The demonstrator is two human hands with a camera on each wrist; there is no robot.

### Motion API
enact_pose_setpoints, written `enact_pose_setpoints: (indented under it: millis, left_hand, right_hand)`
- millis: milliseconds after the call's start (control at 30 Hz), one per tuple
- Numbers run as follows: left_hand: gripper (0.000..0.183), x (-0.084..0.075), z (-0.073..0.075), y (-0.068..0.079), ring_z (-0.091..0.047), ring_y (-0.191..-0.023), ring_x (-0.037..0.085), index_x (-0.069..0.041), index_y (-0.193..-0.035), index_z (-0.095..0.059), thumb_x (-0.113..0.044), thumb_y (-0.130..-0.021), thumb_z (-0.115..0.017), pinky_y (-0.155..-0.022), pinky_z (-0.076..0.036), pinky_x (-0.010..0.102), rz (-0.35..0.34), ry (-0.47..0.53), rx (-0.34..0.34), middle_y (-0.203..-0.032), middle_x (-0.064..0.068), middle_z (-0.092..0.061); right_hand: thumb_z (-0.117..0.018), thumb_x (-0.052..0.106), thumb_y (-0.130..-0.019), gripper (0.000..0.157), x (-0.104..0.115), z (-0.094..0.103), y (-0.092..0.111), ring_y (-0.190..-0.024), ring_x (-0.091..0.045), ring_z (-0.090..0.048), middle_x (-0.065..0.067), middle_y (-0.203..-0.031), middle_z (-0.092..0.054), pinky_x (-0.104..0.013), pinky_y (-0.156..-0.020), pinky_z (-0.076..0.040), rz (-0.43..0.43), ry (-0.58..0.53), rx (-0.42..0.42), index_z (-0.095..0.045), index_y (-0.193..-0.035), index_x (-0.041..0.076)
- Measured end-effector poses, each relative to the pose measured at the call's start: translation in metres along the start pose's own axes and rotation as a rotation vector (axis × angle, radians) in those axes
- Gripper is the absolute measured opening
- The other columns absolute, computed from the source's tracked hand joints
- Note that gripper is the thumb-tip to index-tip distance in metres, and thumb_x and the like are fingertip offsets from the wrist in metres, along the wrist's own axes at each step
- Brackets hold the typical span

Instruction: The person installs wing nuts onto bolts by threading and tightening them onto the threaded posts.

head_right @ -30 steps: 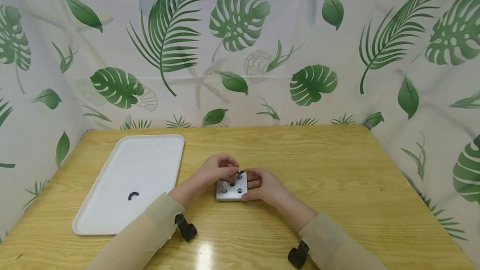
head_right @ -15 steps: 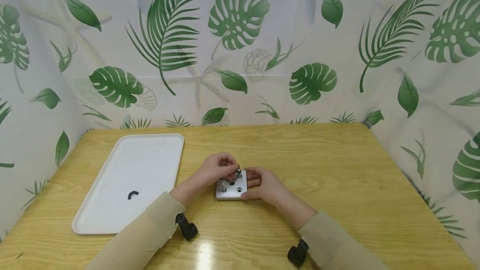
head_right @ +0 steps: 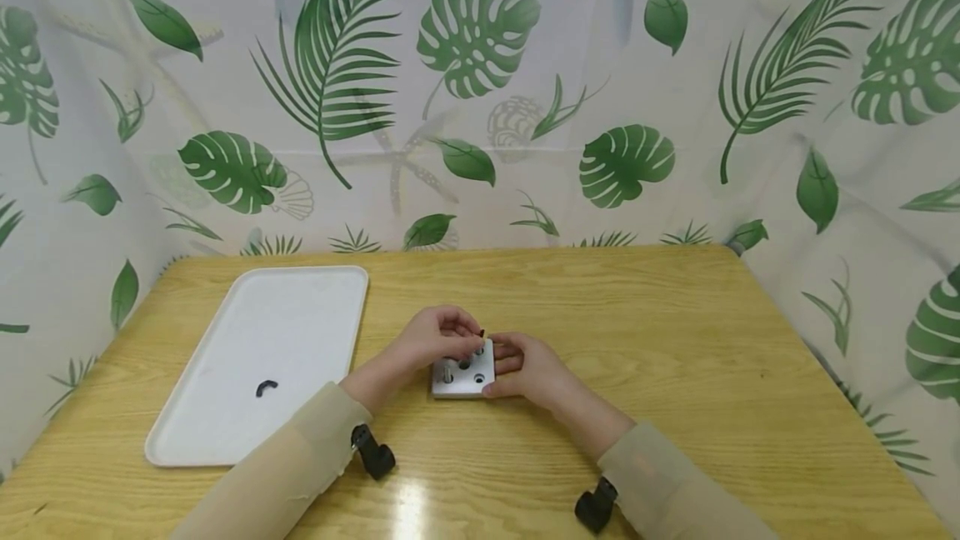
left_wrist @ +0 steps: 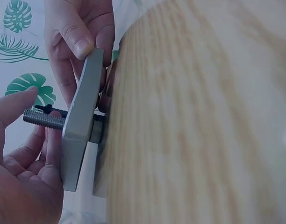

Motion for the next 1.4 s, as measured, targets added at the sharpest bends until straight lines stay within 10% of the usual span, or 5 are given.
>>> enact_pose_setpoints:
  millis: [1400]
  left_hand:
    - [0.02, 0.0008, 0.0001, -0.0008, -0.067, -0.076, 0.007, 0.002, -0.114, -0.074, -0.009, -0.098, -0.075, -0.077, -0.062, 0.025, -0.006, -0.017, 0.004, -0.092, 0.004, -0.071]
  right_hand:
    - [-0.088, 0.003, -0.086, 0.082, -0.0008, -0.0007, -0.001, -0.118, -0.027, -0.067, -0.024, -0.142, -0.061, -0.03, -0.091, -0.06, -0.022, -0.018, -0.016, -0.045, -0.156, -0.005]
Point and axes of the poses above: each hand's wrist, its own y-axis away from the middle knuckle, its own z-axis out of the back of the hand, x = y × z, the point moved 3 cm from there along -y, towards the middle knuckle
